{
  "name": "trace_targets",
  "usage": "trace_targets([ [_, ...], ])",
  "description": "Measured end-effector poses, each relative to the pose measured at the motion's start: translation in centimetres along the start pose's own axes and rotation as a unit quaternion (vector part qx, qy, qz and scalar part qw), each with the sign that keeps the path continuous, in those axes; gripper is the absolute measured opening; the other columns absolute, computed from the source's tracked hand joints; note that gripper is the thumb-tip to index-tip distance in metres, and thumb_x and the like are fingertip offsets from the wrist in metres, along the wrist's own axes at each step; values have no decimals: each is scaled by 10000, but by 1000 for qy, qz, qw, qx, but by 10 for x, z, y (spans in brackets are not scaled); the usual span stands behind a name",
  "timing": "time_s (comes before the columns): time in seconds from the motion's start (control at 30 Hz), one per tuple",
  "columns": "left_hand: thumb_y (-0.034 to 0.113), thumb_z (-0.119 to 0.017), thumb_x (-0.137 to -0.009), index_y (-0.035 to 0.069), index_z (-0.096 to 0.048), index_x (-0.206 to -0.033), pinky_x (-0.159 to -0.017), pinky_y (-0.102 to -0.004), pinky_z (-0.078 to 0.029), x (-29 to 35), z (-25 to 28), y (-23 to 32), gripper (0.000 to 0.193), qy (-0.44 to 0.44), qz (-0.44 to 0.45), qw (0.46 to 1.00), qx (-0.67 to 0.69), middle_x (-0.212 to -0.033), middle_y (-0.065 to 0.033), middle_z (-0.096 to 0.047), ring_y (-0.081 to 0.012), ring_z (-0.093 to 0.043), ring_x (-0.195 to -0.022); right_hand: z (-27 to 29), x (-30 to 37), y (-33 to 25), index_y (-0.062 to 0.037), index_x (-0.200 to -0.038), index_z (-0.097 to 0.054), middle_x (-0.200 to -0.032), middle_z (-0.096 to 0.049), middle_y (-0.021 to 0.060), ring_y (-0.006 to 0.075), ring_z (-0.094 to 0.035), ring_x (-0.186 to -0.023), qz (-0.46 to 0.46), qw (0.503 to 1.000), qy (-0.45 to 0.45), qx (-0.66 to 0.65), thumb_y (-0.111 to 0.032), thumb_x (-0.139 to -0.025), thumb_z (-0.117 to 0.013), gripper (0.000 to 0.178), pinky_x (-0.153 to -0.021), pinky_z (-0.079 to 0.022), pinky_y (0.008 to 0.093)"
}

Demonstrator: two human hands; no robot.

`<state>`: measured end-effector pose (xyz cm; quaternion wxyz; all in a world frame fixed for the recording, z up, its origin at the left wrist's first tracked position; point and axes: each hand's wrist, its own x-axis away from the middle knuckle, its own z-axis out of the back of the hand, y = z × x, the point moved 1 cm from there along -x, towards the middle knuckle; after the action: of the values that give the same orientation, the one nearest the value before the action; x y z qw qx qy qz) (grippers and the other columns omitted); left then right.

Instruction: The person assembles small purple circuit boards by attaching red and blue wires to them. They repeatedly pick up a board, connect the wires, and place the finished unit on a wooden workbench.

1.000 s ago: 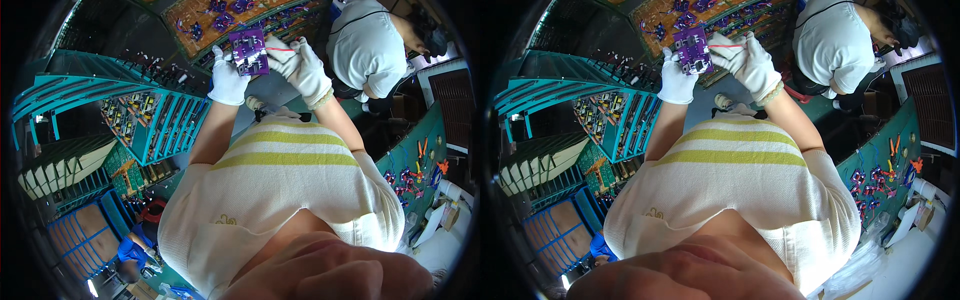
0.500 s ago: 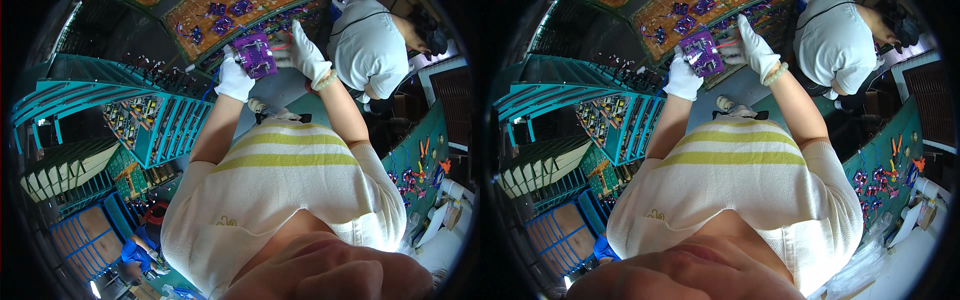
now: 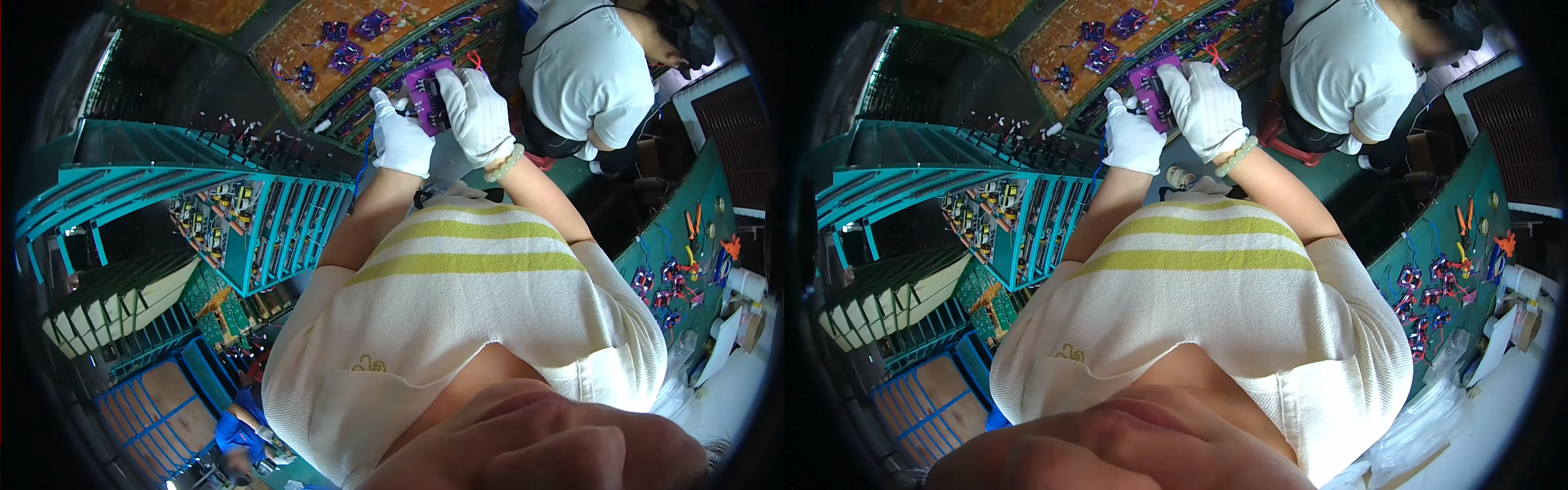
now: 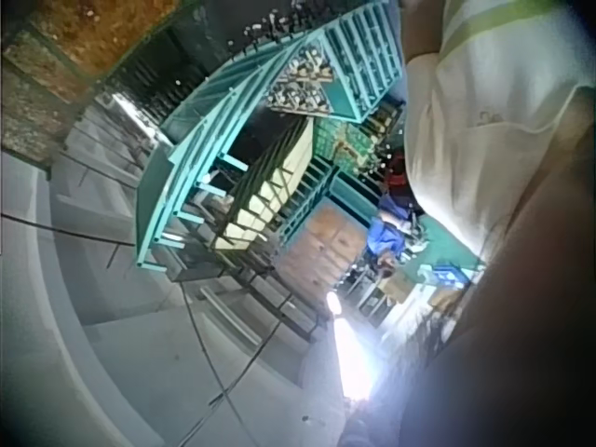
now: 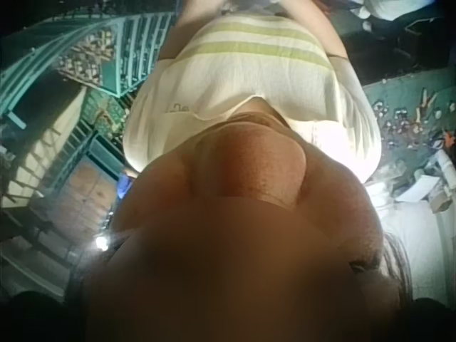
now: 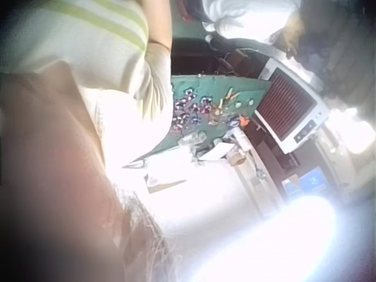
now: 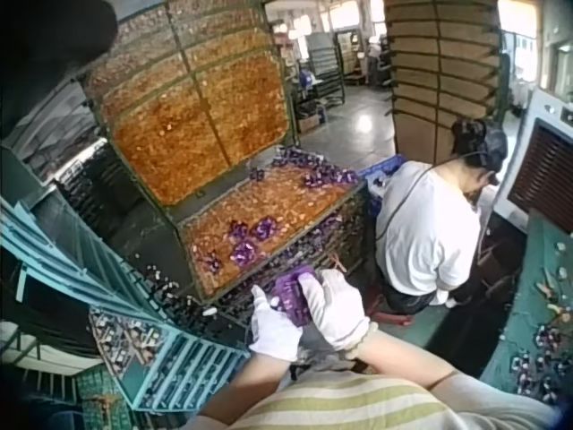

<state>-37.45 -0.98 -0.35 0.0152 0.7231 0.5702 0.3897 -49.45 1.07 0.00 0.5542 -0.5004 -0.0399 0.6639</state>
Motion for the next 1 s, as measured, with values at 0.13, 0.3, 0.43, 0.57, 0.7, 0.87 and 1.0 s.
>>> trace_targets([
  [0.13, 481, -330, -990, 84, -541, -1028, -994, -460, -398, -12, 9, 1, 452, -16, 50, 999, 13, -1092, -101, -627, -271, -573, -1080, 8, 1, 7, -17, -1067, -604, -896, -626, 182, 370, -610, -788, 82, 994, 58, -41, -79, -880, -528, 210, -672, -514, 402],
  [0.3, 350, -353, -1001, 76, -539, -1100, -999, -432, -412, -61, 51, -8, 346, -444, 146, 872, 146, -1166, -94, -609, -267, -549, -1141, 5, 7, 20, 18, -1110, -600, -954, -632, 192, 338, -618, -855, 102, 989, 68, -83, -55, -905, -485, 246, -757, -504, 360],
  [0.43, 242, -349, -990, 62, -502, -1227, -991, -424, -436, -70, 68, -12, 335, -334, -15, 936, -107, -1243, -106, -578, -255, -543, -1162, 2, 9, 15, 14, -1067, -630, -969, -646, 176, 307, -634, -866, -31, 974, 38, -222, -111, -948, -467, 238, -779, -503, 341],
  [0.57, 207, -301, -995, 56, -466, -1286, -1002, -449, -431, -36, 43, -2, 367, -318, -44, 936, -145, -1290, -132, -543, -274, -530, -1181, -3, 10, 18, 10, -1016, -654, -943, -655, 159, 277, -642, -843, -50, 955, 21, -292, -161, -981, -443, 274, -760, -504, 315],
  [0.7, 223, -266, -1011, 58, -451, -1306, -1022, -488, -413, -21, 35, 4, 385, -168, 78, 983, 17, -1301, -165, -524, -313, -513, -1198, -12, 16, 12, 16, -1059, -634, -957, -655, 130, 223, -627, -866, -94, 931, 30, -351, -207, -991, -440, 304, -789, -488, 301],
  [0.87, 397, -276, -1013, 41, -462, -1278, -1043, -522, -382, -10, 27, 7, 482, -200, 95, 972, 72, -1279, -179, -531, -332, -507, -1195, -15, 13, 4, 6, -1011, -648, -938, -656, 142, 240, -639, -836, -93, 937, 36, -335, -165, -985, -425, 282, -760, -497, 306],
  [1.0, 531, -345, -969, 39, -472, -1255, -1040, -516, -384, 2, 20, 11, 583, -154, 86, 984, 6, -1255, -172, -546, -328, -512, -1185, -12, 7, 15, -10, -1005, -655, -930, -654, 164, 298, -640, -820, -55, 965, 50, -251, -126, -957, -451, 239, -737, -509, 322],
])
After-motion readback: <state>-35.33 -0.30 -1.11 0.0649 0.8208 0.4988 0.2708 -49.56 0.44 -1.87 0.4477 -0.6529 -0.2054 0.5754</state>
